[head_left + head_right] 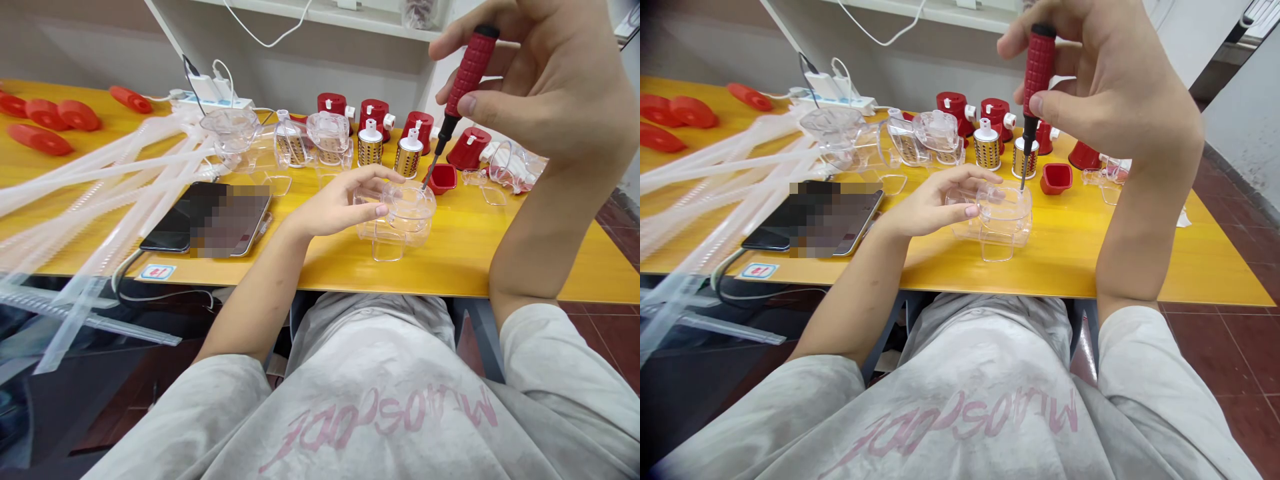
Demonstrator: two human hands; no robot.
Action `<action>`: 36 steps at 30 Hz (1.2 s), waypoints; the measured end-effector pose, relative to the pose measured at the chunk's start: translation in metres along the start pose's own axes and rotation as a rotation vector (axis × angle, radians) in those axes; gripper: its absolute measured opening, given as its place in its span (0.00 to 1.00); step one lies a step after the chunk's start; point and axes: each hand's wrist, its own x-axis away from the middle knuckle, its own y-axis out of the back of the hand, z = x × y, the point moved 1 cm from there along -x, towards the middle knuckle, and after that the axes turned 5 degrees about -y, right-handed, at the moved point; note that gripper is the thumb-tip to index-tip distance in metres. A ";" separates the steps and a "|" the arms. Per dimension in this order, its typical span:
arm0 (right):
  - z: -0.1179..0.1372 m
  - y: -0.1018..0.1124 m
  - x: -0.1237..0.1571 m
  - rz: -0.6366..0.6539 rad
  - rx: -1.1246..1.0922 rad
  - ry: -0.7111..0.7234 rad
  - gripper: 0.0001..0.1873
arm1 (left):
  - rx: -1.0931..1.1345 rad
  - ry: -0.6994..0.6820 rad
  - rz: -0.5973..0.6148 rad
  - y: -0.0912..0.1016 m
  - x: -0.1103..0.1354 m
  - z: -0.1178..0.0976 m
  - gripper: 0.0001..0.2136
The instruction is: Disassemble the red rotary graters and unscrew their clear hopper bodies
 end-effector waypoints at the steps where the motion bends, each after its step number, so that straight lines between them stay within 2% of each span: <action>1: 0.000 0.000 0.001 0.006 -0.005 0.001 0.39 | -0.001 0.002 -0.001 0.000 0.000 0.000 0.31; 6: -0.007 -0.004 0.004 -0.033 -0.052 0.014 0.37 | 0.006 0.007 0.001 -0.001 -0.001 0.000 0.32; 11: -0.014 -0.007 -0.001 -0.079 0.015 0.001 0.35 | 0.002 -0.002 -0.003 0.000 0.000 0.000 0.32; 17: -0.008 -0.009 0.000 -0.093 -0.068 -0.025 0.41 | 0.001 0.001 0.002 0.000 -0.001 -0.001 0.32; 21: -0.010 -0.006 -0.001 -0.073 -0.116 -0.013 0.36 | 0.010 0.009 0.006 0.000 0.000 -0.001 0.32; 24: -0.015 -0.004 -0.005 -0.057 -0.072 -0.027 0.33 | 0.017 0.003 0.006 0.000 0.000 0.000 0.31; 29: -0.008 -0.005 -0.005 -0.121 -0.001 -0.043 0.28 | 0.029 0.007 0.007 0.000 0.000 0.002 0.31; 32: -0.002 -0.007 -0.002 -0.149 -0.035 -0.096 0.28 | 0.023 0.002 0.006 -0.001 0.000 0.002 0.31; 36: -0.010 -0.007 -0.004 -0.173 -0.068 -0.105 0.31 | 0.008 0.003 0.000 -0.001 0.000 0.001 0.32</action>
